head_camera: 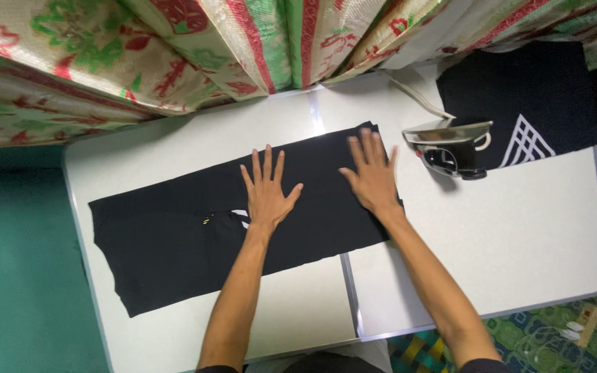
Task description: The person irons a black t-shirt on a white table, then folds it neatly into a compact rectangle. The person uses a steam iron to smooth the shirt and then folds it by hand.
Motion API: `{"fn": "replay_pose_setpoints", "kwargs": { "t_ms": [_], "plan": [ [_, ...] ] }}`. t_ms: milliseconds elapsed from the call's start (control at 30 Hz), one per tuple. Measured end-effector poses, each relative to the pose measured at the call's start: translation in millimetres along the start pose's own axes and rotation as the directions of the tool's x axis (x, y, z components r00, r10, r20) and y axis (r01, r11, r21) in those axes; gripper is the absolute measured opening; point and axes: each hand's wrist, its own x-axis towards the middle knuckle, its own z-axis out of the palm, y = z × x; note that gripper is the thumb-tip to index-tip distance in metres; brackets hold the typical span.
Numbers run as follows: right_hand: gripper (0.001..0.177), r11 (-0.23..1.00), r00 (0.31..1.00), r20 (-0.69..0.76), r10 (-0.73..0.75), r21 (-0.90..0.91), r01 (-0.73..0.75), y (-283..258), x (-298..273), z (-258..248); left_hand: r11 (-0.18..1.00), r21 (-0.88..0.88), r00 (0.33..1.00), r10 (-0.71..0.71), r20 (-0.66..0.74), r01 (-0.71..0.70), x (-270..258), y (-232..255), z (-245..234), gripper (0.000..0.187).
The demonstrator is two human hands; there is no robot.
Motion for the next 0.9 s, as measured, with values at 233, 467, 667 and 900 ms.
{"fn": "replay_pose_setpoints", "kwargs": {
  "t_ms": [233, 467, 667, 900],
  "plan": [
    [0.068, 0.989, 0.958, -0.25, -0.143, -0.08, 0.126, -32, 19, 30, 1.0, 0.023, 1.0, 0.007, -0.007, -0.007, 1, -1, 6, 0.086],
    [0.07, 0.997, 0.988, -0.131, -0.076, -0.005, 0.076, -44, 42, 15, 1.0, 0.001, 1.0, 0.011, 0.002, -0.011, 2, -4, 7, 0.087],
    [0.073, 0.991, 0.98, -0.158, 0.125, 0.061, -0.117, -8, 33, -4, 1.0, 0.005, 1.0, 0.018, -0.021, -0.018, 1, -4, 6, 0.086],
    [0.06, 0.961, 0.948, -0.173, -0.267, 0.027, 0.276, -73, 21, 45, 0.999, 0.048, 0.999, 0.024, -0.041, -0.022, 2, -5, 11, 0.085]
  ]
}}
